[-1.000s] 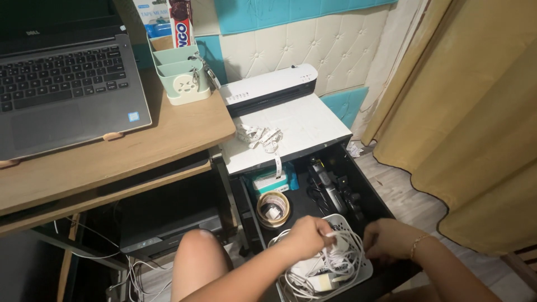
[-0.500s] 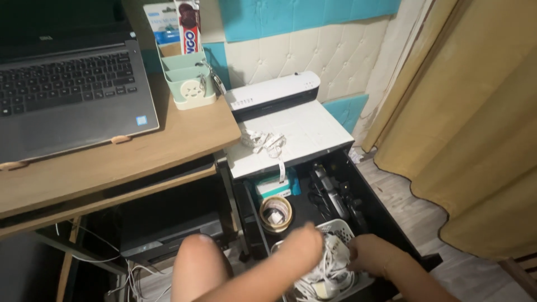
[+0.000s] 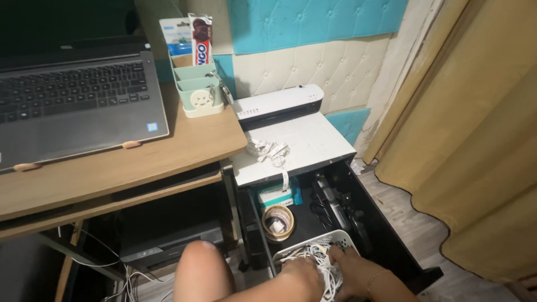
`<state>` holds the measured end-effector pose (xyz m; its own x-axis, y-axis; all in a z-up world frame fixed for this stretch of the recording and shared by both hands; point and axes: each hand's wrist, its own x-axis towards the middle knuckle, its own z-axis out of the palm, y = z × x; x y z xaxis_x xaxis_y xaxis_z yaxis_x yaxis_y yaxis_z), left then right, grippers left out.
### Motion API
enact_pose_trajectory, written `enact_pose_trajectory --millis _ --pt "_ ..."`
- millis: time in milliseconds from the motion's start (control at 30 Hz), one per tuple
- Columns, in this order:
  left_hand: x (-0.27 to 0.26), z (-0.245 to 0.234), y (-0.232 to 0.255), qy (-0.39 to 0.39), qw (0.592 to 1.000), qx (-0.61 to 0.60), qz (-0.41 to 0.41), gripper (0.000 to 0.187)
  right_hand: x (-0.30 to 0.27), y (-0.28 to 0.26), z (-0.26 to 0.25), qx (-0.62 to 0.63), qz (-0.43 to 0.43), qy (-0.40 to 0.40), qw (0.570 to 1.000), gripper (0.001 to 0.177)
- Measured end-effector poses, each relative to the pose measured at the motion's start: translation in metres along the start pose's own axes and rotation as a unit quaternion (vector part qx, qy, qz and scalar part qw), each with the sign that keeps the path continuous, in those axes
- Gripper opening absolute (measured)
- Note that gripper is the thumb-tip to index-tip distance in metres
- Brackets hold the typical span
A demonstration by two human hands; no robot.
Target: The recorder dusts the desk area and organizes items within a drawer, specifically focusing on measuring tape and other office supplies.
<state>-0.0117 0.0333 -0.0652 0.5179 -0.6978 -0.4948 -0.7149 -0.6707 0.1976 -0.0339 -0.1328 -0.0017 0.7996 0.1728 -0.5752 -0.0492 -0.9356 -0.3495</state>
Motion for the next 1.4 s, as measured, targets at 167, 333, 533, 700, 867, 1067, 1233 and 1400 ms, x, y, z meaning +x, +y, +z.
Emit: enact_pose_trajectory --millis 167,333,533,700,867,1067,1233,1400 --pt "0.035 0.056 -0.029 0.128 0.979 0.149 0.059 0.051 0.041 0.057 0.033 -0.053 -0.071 0.051 0.995 0.081" --pt "0.064 0.138 -0.061 0.259 0.949 0.1 0.15 0.047 0.102 0.129 0.093 -0.122 -0.085 0.085 0.985 0.06" --pt "-0.075 -0.107 -0.03 0.094 0.988 0.082 0.096 0.029 0.113 0.141 0.093 -0.107 -0.172 0.148 0.968 0.054" --pt "-0.05 -0.128 -0.092 0.404 0.913 -0.059 -0.005 0.037 0.109 0.128 0.086 -0.095 -0.242 0.218 0.941 0.051" --pt "-0.06 -0.152 -0.115 0.52 0.842 -0.075 -0.125 0.054 0.106 0.111 0.08 -0.077 -0.311 0.277 0.906 0.049" --pt "-0.033 -0.134 -0.136 0.569 0.805 -0.148 -0.071 0.021 0.034 -0.016 -0.03 0.107 -0.283 0.205 0.931 0.051" --pt "-0.068 -0.161 -0.091 0.588 0.771 -0.245 -0.009 0.02 -0.006 -0.108 -0.082 0.319 -0.168 0.333 0.871 0.074" --pt "-0.111 -0.191 -0.052 0.567 0.753 -0.332 0.024 0.018 0.03 -0.084 -0.083 0.429 -0.254 0.365 0.786 0.043"
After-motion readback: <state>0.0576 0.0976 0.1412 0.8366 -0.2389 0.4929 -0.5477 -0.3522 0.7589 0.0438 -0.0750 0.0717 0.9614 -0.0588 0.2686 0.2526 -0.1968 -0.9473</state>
